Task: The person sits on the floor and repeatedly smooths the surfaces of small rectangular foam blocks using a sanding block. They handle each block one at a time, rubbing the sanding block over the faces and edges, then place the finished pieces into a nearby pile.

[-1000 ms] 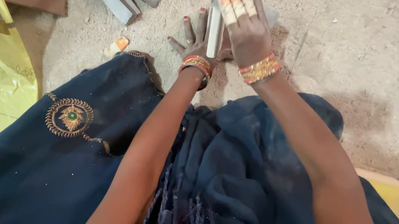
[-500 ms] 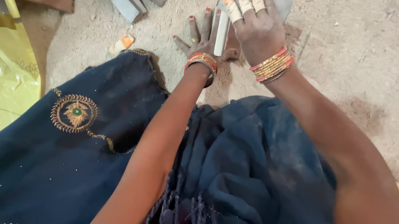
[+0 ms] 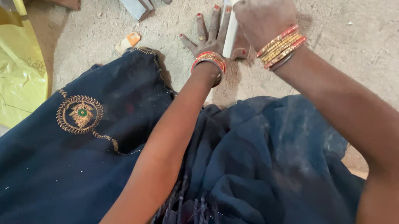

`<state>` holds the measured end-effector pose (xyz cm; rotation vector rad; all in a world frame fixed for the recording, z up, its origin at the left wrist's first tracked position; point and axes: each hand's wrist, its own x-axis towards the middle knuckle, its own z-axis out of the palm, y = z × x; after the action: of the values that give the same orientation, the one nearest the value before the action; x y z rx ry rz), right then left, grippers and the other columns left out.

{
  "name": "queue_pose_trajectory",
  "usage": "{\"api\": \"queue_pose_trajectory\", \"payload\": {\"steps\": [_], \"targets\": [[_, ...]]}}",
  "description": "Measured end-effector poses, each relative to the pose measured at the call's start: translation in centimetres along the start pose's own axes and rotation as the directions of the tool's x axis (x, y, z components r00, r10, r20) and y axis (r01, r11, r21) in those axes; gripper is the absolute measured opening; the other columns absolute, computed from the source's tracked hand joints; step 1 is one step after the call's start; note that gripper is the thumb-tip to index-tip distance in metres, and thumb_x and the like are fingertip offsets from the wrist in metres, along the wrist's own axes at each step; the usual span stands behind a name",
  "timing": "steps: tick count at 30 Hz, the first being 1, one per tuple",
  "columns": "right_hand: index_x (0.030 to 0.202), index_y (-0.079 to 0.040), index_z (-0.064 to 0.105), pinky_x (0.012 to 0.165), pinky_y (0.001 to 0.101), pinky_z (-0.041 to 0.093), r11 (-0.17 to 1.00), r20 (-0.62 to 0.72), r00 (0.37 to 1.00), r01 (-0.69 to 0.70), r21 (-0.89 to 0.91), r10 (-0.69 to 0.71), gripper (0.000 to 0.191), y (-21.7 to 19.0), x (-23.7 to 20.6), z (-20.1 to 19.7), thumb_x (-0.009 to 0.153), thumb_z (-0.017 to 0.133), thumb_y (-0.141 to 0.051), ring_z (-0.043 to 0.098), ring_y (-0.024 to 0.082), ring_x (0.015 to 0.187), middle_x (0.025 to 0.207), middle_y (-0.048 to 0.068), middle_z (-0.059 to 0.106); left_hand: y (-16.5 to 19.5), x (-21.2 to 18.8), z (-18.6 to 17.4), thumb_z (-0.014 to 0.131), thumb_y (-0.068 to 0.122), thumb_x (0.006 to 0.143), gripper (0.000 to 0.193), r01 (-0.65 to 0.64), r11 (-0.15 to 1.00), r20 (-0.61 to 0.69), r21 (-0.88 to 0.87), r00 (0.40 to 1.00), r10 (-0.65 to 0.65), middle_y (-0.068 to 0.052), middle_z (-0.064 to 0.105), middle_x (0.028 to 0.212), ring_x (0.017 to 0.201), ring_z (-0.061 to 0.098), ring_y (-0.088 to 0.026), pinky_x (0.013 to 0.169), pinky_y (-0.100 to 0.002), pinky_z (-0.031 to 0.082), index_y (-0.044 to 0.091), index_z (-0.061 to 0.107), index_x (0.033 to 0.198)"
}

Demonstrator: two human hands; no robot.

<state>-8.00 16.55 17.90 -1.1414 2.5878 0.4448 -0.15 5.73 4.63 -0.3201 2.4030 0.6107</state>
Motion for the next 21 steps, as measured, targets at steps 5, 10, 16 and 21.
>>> {"api": "queue_pose_trajectory", "payload": {"steps": [5, 10, 16, 21], "targets": [[0.130, -0.011, 0.072, 0.121, 0.0456, 0.039, 0.968, -0.548, 0.804, 0.136, -0.209, -0.231, 0.040, -4.5, -5.8, -0.8, 0.094, 0.062, -0.022, 0.061, 0.026, 0.137, 0.135, 0.010, 0.073, 0.2, -0.4, -0.6, 0.064, 0.033, 0.092, 0.097, -0.034, 0.970, -0.054, 0.240, 0.997, 0.048, 0.008, -0.018, 0.174, 0.158, -0.014, -0.037, 0.103, -0.086, 0.001, 0.034, 0.000, 0.166], [0.134, -0.009, 0.072, 0.122, 0.0467, 0.038, 0.963, -0.531, 0.804, 0.195, -0.186, -0.266, 0.047, -3.4, -6.2, 0.0, 0.090, 0.060, -0.022, 0.059, 0.029, 0.138, 0.136, 0.014, 0.071, 0.5, -0.7, -0.9, 0.056, 0.048, 0.099, 0.086, -0.051, 0.995, -0.082, 0.088, 0.995, 0.059, 0.008, -0.017, 0.170, 0.157, -0.014, -0.037, 0.107, -0.090, 0.000, 0.039, 0.001, 0.165], [0.141, 0.006, 0.063, 0.122, 0.0531, 0.037, 0.990, -0.156, 0.983, 0.114, 0.084, -0.100, 0.045, 0.0, -2.3, -1.5, 0.101, 0.053, -0.011, 0.060, 0.040, 0.124, 0.126, 0.028, 0.068, 0.9, -1.0, -1.8, 0.059, 0.073, 0.088, 0.103, 0.015, 0.999, 0.064, 0.045, 0.998, -0.018, 0.011, -0.015, 0.172, 0.160, -0.014, -0.033, 0.113, -0.084, -0.001, 0.039, 0.002, 0.166], [0.138, 0.002, 0.068, 0.127, 0.0466, 0.038, 0.985, -0.535, 0.837, 0.167, 0.043, -0.118, 0.050, -5.7, -8.5, 1.2, 0.089, 0.065, -0.007, 0.057, 0.030, 0.143, 0.138, 0.018, 0.068, 0.4, 0.4, 0.1, 0.052, 0.049, 0.101, 0.081, -0.032, 0.998, -0.083, 0.052, 0.996, 0.036, 0.011, -0.015, 0.171, 0.158, -0.015, -0.035, 0.107, -0.090, -0.001, 0.041, 0.003, 0.165]]}}
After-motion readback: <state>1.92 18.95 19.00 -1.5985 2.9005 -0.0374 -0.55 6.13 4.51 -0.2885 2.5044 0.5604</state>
